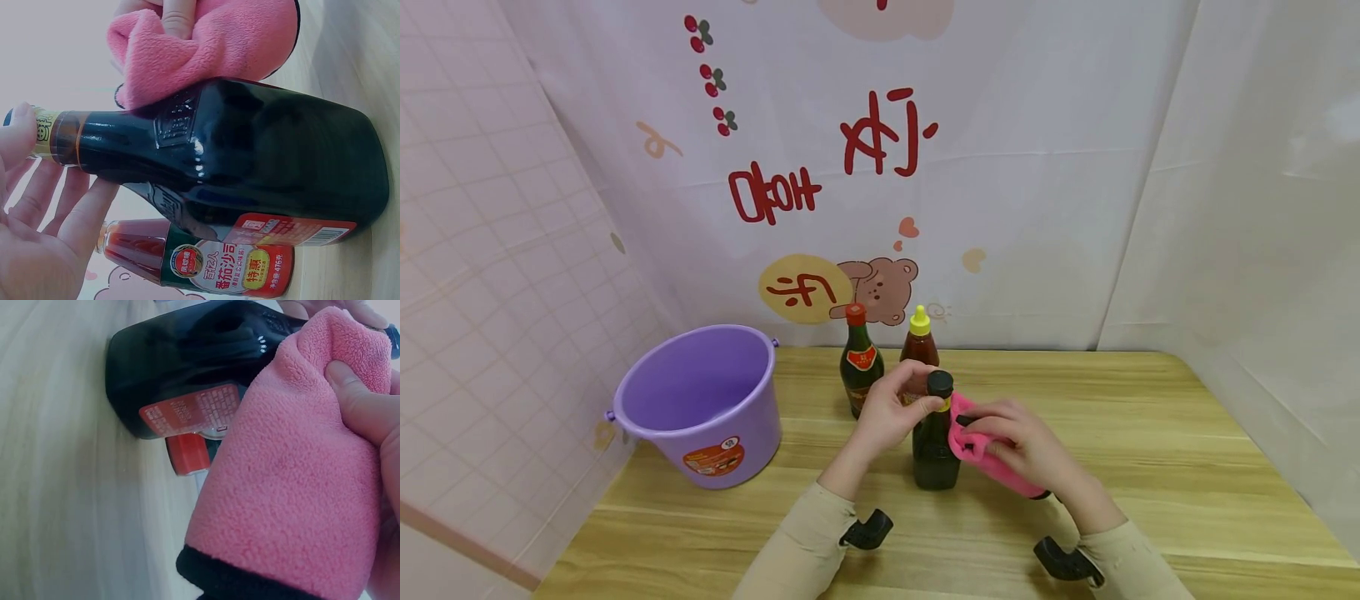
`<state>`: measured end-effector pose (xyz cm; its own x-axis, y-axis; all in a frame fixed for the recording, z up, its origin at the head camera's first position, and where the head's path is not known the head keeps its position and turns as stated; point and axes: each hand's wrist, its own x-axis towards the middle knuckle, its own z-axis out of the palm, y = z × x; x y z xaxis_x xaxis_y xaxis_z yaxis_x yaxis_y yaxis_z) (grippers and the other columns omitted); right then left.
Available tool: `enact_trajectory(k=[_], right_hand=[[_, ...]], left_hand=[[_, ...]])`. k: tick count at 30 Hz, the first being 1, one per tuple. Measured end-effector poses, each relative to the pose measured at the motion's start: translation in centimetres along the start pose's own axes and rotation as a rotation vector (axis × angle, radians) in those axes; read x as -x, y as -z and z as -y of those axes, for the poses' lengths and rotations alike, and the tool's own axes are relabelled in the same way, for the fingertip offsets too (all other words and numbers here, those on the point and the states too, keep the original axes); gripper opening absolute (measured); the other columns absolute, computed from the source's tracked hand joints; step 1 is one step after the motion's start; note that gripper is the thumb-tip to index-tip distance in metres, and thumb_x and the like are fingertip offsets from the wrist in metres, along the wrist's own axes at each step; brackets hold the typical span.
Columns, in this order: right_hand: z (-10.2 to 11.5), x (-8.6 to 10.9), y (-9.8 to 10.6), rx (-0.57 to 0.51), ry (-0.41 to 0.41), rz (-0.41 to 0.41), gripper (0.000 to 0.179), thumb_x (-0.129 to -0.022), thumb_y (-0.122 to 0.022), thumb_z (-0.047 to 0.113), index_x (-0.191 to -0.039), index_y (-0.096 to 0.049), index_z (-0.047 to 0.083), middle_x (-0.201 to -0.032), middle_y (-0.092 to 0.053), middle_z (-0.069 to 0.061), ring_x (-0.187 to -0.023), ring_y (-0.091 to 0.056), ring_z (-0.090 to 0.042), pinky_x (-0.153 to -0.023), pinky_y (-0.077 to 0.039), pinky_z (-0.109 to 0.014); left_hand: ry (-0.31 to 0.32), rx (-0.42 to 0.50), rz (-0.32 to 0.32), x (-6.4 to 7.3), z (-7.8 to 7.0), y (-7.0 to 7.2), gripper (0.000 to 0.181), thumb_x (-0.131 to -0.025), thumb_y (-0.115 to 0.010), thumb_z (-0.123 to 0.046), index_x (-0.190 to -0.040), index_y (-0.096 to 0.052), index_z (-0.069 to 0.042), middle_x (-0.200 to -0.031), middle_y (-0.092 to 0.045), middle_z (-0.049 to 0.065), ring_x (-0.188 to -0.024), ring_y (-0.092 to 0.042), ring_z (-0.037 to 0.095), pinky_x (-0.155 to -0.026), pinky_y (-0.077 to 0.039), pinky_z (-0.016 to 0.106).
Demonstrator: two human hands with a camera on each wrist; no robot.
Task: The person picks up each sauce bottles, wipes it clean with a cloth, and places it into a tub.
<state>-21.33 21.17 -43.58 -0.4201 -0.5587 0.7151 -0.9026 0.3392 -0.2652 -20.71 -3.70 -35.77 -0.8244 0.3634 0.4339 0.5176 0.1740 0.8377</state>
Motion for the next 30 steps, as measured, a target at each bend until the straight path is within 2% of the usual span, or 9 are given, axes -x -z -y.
enact_trajectory(k=[7, 14, 23, 25, 26, 30], right_hand=[[-0.4, 0.7, 0.0, -0.024, -0.007, 0.012, 0.024, -0.101, -0.054, 0.032, -0.108, -0.072, 0.019, -0.118, -0.067, -0.009, -0.108, -0.059, -0.028, -0.099, -0.041, -0.02], [-0.8, 1.5, -0.1, -0.049, -0.01, 0.017, 0.025, -0.101, -0.052, 0.031, -0.108, -0.072, 0.019, -0.117, -0.066, -0.01, -0.107, -0.06, -0.029, -0.098, -0.042, -0.02], [-1.1, 2.1, -0.1, -0.028, -0.015, 0.062, 0.021, -0.103, -0.053, 0.028, -0.107, -0.072, 0.021, -0.117, -0.067, -0.008, -0.106, -0.06, -0.027, -0.096, -0.043, -0.02], [-1.1, 2.2, 0.0, -0.018, -0.029, 0.084, 0.012, -0.1, -0.062, 0.018, -0.106, -0.072, 0.022, -0.117, -0.067, -0.007, -0.106, -0.06, -0.026, -0.095, -0.043, -0.021], [-1.1, 2.3, 0.0, -0.01, -0.033, 0.094, 0.015, -0.096, -0.066, 0.012, -0.105, -0.072, 0.022, -0.117, -0.067, -0.007, -0.106, -0.061, -0.026, -0.094, -0.044, -0.023], [-1.0, 2.6, -0.2, 0.027, -0.03, 0.129, 0.05, -0.07, -0.077, -0.013, -0.105, -0.072, 0.023, -0.115, -0.068, -0.003, -0.103, -0.061, -0.025, -0.087, -0.05, -0.033]], left_hand=[[-0.021, -0.009, -0.001, 0.0, 0.0, 0.0, 0.031, -0.086, -0.075, -0.003, -0.114, -0.062, 0.0, -0.105, -0.07, 0.015, -0.094, -0.066, 0.029, -0.082, -0.052, 0.035], [-0.033, -0.013, -0.007, 0.0, 0.0, 0.0, 0.031, -0.086, -0.075, -0.002, -0.114, -0.062, 0.0, -0.104, -0.07, 0.015, -0.093, -0.067, 0.029, -0.081, -0.052, 0.032], [-0.002, -0.009, -0.006, 0.0, -0.1, 0.0, 0.031, -0.087, -0.074, -0.003, -0.114, -0.062, -0.001, -0.105, -0.07, 0.014, -0.095, -0.067, 0.028, -0.084, -0.052, 0.036], [0.002, -0.005, -0.006, 0.0, -0.1, 0.0, 0.031, -0.087, -0.074, -0.003, -0.115, -0.062, 0.0, -0.105, -0.07, 0.015, -0.095, -0.067, 0.029, -0.084, -0.052, 0.038], [0.002, -0.003, -0.007, 0.1, -0.1, 0.0, 0.031, -0.087, -0.074, -0.003, -0.115, -0.062, 0.0, -0.105, -0.069, 0.015, -0.095, -0.067, 0.029, -0.084, -0.053, 0.038], [-0.016, 0.005, -0.009, 0.1, -0.1, 0.0, 0.031, -0.086, -0.074, -0.002, -0.114, -0.062, 0.001, -0.105, -0.069, 0.017, -0.095, -0.067, 0.032, -0.085, -0.053, 0.041]])
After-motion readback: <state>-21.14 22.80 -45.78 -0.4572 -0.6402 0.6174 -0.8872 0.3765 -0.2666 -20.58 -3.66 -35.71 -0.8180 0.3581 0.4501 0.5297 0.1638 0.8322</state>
